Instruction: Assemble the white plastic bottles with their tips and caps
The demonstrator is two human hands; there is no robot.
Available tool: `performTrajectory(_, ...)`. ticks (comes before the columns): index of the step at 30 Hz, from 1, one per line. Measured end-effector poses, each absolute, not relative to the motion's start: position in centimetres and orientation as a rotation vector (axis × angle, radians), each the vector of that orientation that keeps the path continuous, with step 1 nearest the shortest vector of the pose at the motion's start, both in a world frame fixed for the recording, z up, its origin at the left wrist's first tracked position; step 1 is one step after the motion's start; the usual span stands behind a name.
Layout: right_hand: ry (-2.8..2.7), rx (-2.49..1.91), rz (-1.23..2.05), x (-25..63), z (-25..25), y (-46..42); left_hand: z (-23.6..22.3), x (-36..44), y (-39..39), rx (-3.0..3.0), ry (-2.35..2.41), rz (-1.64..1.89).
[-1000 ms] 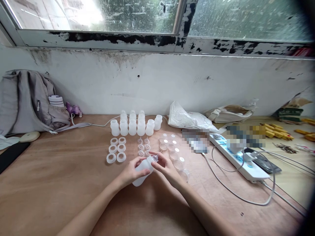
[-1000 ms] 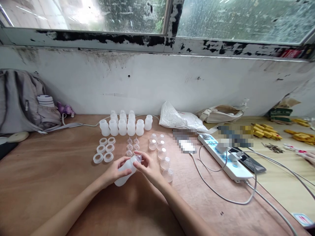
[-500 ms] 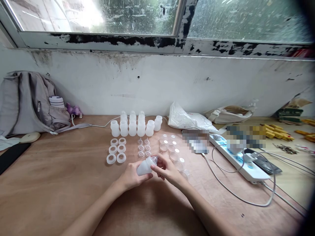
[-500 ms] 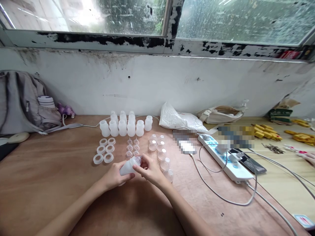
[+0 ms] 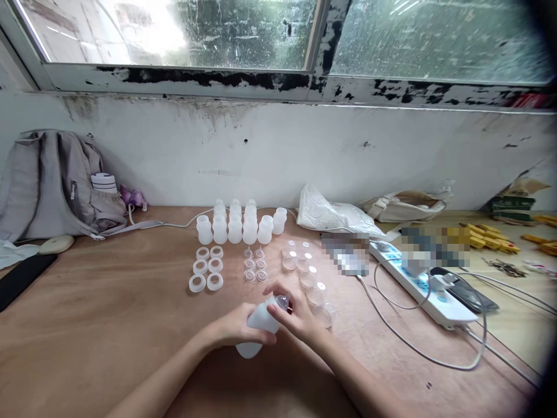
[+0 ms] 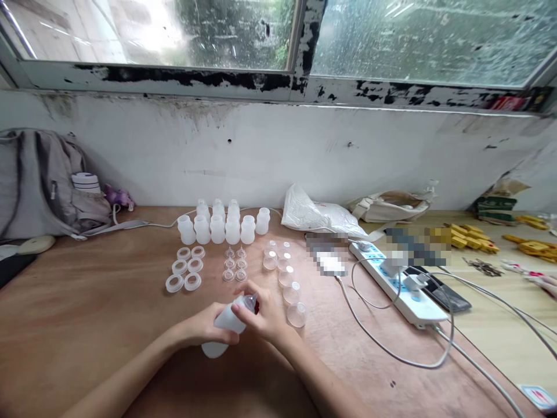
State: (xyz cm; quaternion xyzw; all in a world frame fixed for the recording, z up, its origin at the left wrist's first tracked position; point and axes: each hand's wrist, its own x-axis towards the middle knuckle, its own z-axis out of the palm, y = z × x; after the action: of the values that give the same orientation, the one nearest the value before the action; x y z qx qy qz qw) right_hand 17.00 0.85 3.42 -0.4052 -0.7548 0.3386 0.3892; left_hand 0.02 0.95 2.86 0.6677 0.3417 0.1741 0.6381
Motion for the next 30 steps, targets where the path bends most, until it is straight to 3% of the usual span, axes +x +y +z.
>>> performTrajectory(5, -1.884, -1.147, 0.685, 16.3, 3.4, 0.0, 3.6, 0.2, 0.5, 1.454, 0.696, 0.334)
performTrajectory(11, -1.782, -1.359, 0.576, 16.2, 3.1, 0.5, 3.0, 1.6, -0.6, 1.782, 1.137, 0.615)
performTrajectory(15, -1.781, -1.276, 0.670, 16.3, 3.3, 0.5, 3.1, 1.7, -0.5, 1.727, 1.093, 0.673)
performTrajectory(22, -1.818, -1.011, 0.897, 16.3, 4.4, -0.1, 3.2, 0.6, -0.3, 1.019, 0.577, 0.338)
performTrajectory(30, -1.757, -1.035, 0.894, 16.8, 3.9, 0.1, 4.1, 2.0, -1.3, 1.312, 0.761, 0.538)
